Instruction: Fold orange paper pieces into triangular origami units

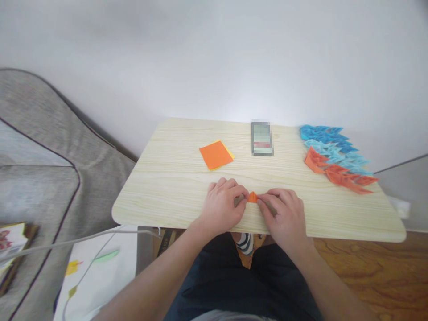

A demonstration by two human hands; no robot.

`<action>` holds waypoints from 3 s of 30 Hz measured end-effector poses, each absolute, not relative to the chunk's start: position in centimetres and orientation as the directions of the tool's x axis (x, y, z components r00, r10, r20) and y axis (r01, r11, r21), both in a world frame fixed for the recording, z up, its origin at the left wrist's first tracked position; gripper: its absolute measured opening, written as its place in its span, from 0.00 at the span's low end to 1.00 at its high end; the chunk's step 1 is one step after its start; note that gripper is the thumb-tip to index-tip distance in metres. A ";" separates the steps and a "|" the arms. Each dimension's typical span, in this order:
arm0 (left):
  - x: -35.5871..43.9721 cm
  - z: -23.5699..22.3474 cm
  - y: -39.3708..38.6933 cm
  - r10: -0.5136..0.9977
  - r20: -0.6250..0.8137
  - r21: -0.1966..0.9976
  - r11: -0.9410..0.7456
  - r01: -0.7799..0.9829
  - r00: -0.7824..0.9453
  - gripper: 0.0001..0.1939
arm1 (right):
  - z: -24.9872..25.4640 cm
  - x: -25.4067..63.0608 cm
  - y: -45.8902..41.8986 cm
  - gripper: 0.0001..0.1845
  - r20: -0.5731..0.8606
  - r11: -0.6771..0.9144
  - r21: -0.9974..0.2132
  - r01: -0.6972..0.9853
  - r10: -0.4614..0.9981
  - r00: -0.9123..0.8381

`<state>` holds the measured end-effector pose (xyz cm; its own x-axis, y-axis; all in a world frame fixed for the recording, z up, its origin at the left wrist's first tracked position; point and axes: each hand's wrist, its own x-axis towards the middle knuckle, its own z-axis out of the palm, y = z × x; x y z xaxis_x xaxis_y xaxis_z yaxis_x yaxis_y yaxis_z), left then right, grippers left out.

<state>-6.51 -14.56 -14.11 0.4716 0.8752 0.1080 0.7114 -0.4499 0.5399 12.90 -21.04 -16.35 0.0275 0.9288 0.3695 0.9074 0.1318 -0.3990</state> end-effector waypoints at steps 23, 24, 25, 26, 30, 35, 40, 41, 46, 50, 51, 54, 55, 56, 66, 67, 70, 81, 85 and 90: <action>-7.0 -14.1 -14.5 0.858 0.138 0.524 -0.488 0.699 0.495 0.08 | -16.4 14.1 -23.2 0.20 0.365 0.237 -0.378 0.895 0.927 -0.092; -7.0 -14.1 -14.5 0.857 0.140 0.521 -0.490 0.699 0.497 0.08 | -16.5 14.0 -23.5 0.22 0.369 0.246 -0.368 0.897 0.924 -0.102; -7.0 -14.1 -14.6 0.855 0.138 0.515 -0.493 0.701 0.499 0.08 | -16.6 14.0 -23.9 0.22 0.373 0.253 -0.354 0.900 0.921 -0.112; -7.0 -14.1 -14.6 0.854 0.135 0.509 -0.494 0.705 0.502 0.08 | -16.6 13.9 -24.2 0.23 0.373 0.255 -0.337 0.906 0.920 -0.121; -6.8 -13.9 -14.7 0.848 0.129 0.487 -0.506 0.712 0.515 0.08 | -16.8 13.7 -24.6 0.24 0.366 0.250 -0.282 0.926 0.921 -0.137; -6.7 -13.5 -14.9 0.830 0.145 0.477 -0.535 0.697 0.538 0.15 | -16.8 13.7 -24.6 0.23 0.362 0.241 -0.271 0.932 0.923 -0.133; -6.7 -13.6 -14.8 0.782 0.174 0.434 -0.607 0.666 0.599 0.19 | -16.8 13.6 -24.7 0.23 0.367 0.239 -0.274 0.931 0.921 -0.129; -6.8 -13.6 -14.7 0.782 0.177 0.429 -0.608 0.668 0.598 0.18 | -16.7 13.6 -24.7 0.23 0.374 0.241 -0.278 0.930 0.919 -0.126; -7.0 -13.6 -14.7 0.770 0.183 0.456 -0.618 0.641 0.612 0.19 | -16.6 13.1 -23.6 0.16 0.405 0.197 -0.337 0.921 0.913 -0.047; -7.2 -13.2 -14.9 0.739 0.184 0.488 -0.641 0.592 0.648 0.21 | -16.7 12.9 -22.0 0.11 0.411 0.196 -0.397 0.896 0.911 -0.017; -7.2 -13.2 -15.0 0.737 0.185 0.494 -0.642 0.587 0.650 0.22 | -16.7 13.0 -21.6 0.10 0.410 0.209 -0.405 0.890 0.912 -0.028; -7.2 -13.4 -14.9 0.744 0.199 0.509 -0.634 0.582 0.637 0.22 | -16.8 13.2 -20.7 0.09 0.406 0.243 -0.421 0.874 0.912 -0.058; -7.1 -13.6 -14.9 0.750 0.215 0.520 -0.630 0.577 0.625 0.22 | -16.9 13.3 -20.5 0.09 0.405 0.251 -0.429 0.868 0.912 -0.063; -7.1 -13.9 -14.8 0.758 0.235 0.536 -0.623 0.569 0.608 0.21 | -16.9 13.4 -20.2 0.09 0.404 0.256 -0.439 0.861 0.913 -0.065; -5.6 -15.6 -13.5 0.842 0.384 0.693 -0.534 0.484 0.379 0.08 | -16.7 12.7 -18.6 0.09 0.355 0.217 -0.683 0.697 0.933 0.058; -5.4 -15.6 -13.5 0.843 0.403 0.707 -0.534 0.464 0.356 0.07 | -16.7 12.6 -18.4 0.10 0.344 0.203 -0.718 0.666 0.935 0.086; -4.6 -15.6 -13.4 0.842 0.460 0.747 -0.538 0.391 0.281 0.07 | -16.6 12.5 -18.0 0.13 0.294 0.153 -0.829 0.538 0.937 0.186; -3.2 -15.8 -13.1 0.876 0.447 0.858 -0.478 0.190 0.184 0.08 | -15.8 12.9 -16.3 0.16 0.142 0.138 -0.990 0.034 0.972 0.186; -3.2 -15.8 -13.4 0.892 0.409 0.878 -0.442 0.185 0.191 0.09 | -16.4 13.4 -16.6 0.17 0.124 0.131 -0.991 -0.028 0.978 0.166; -3.3 -15.5 -13.6 0.897 0.397 0.882 -0.432 0.190 0.194 0.11 | -17.0 13.8 -16.7 0.17 0.126 0.136 -0.988 -0.070 0.982 0.139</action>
